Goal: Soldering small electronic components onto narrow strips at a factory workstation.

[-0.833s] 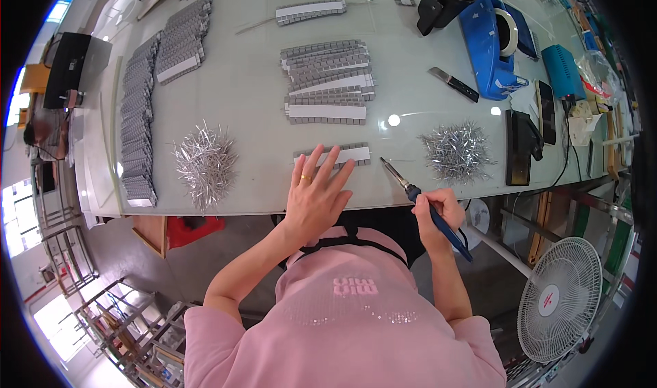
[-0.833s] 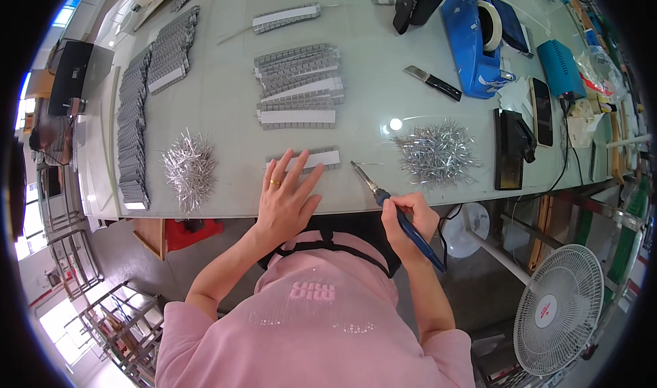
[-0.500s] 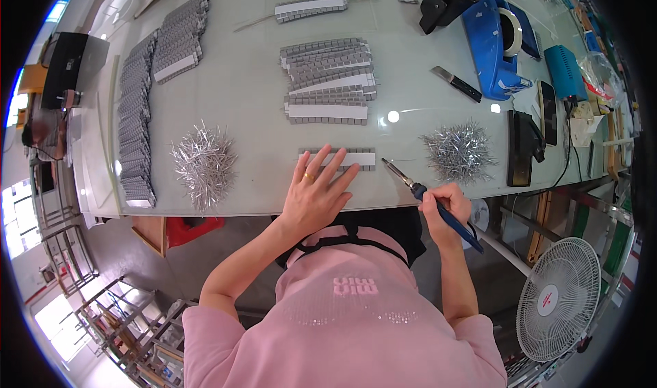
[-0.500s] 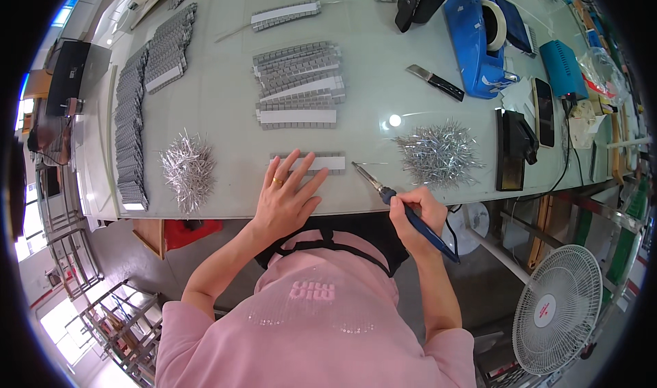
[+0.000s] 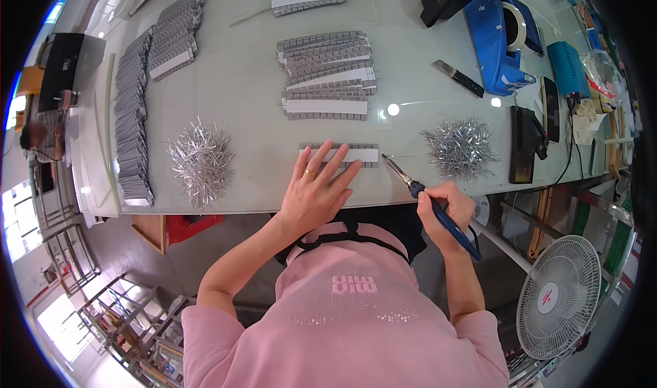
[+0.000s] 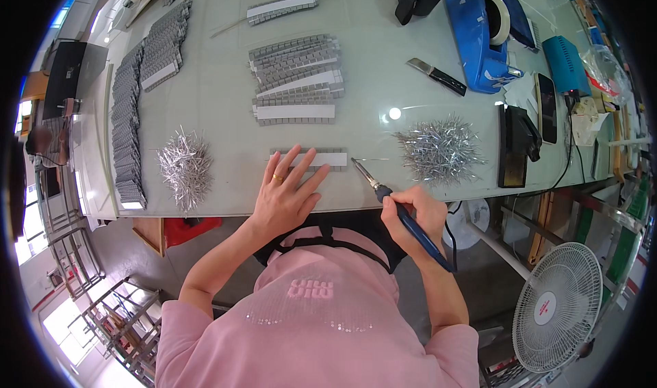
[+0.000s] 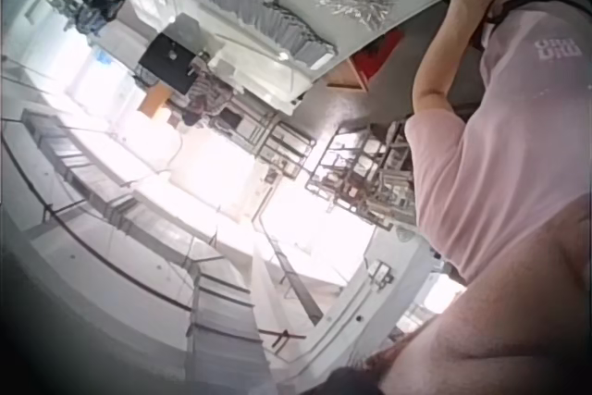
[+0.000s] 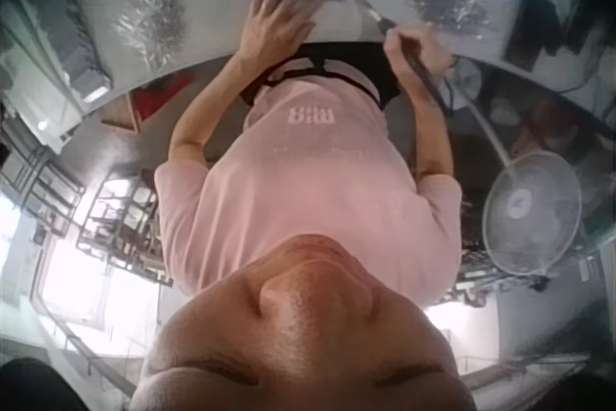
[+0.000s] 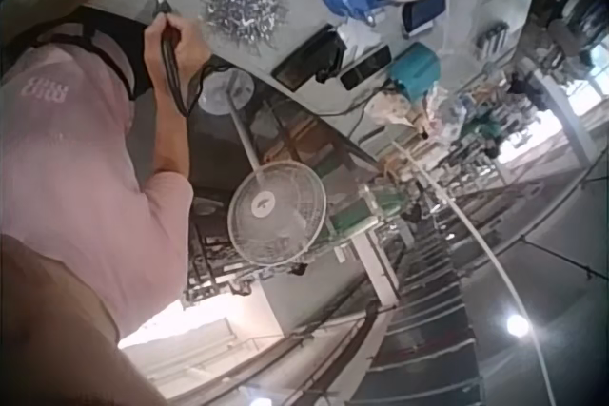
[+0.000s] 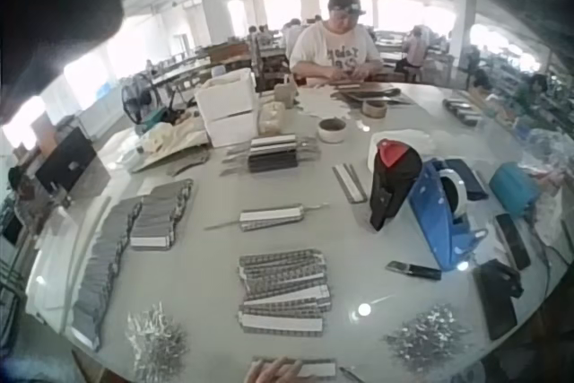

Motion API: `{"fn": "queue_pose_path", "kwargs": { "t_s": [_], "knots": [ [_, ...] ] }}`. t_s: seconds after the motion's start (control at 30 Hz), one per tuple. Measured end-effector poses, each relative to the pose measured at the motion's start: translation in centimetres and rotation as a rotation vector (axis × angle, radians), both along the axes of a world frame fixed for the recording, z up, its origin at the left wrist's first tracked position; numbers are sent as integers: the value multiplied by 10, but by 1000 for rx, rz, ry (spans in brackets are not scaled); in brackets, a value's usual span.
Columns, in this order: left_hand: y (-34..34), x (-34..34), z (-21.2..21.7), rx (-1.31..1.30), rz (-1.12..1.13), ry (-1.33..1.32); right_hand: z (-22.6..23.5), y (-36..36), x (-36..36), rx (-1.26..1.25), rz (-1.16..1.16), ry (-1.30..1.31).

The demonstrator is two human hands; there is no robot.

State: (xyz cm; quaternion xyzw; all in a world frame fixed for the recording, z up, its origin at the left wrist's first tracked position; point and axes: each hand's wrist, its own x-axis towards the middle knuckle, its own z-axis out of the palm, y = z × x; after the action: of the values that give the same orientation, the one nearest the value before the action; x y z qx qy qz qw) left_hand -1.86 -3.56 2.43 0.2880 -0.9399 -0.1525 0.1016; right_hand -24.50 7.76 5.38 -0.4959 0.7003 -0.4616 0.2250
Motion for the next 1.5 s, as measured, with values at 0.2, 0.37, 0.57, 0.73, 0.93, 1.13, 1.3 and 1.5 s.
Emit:
{"fn": "queue_pose_path", "kwargs": {
  "t_s": [0.2, 0.37, 0.57, 0.73, 0.93, 1.13, 1.3, 1.5],
  "knots": [
    [-1, 0, 1, 38, 6, 16, 12, -9, 7, -162, 196, 284],
    [2, 5, 2, 57, 32, 39, 13, -12, 8, -210, 249, 321],
    [2, 44, 8, -86, 352, 67, -3, 23, -1, -122, -125, -112],
    [-8, 95, -1, -271, 688, -17, -7, 9, 18, -54, -11, -90],
    [-5, 86, -4, -124, 551, 3, 1, -13, 38, -77, 69, -101],
    [5, 81, -1, -76, 535, 43, 2, -15, 46, -40, 122, -92],
    [4, 87, -6, -87, 522, 61, 2, -24, 59, -21, 164, -121],
    [-8, 88, -5, -26, 393, 67, -2, -38, 71, -20, 231, -98]
  ]
}}
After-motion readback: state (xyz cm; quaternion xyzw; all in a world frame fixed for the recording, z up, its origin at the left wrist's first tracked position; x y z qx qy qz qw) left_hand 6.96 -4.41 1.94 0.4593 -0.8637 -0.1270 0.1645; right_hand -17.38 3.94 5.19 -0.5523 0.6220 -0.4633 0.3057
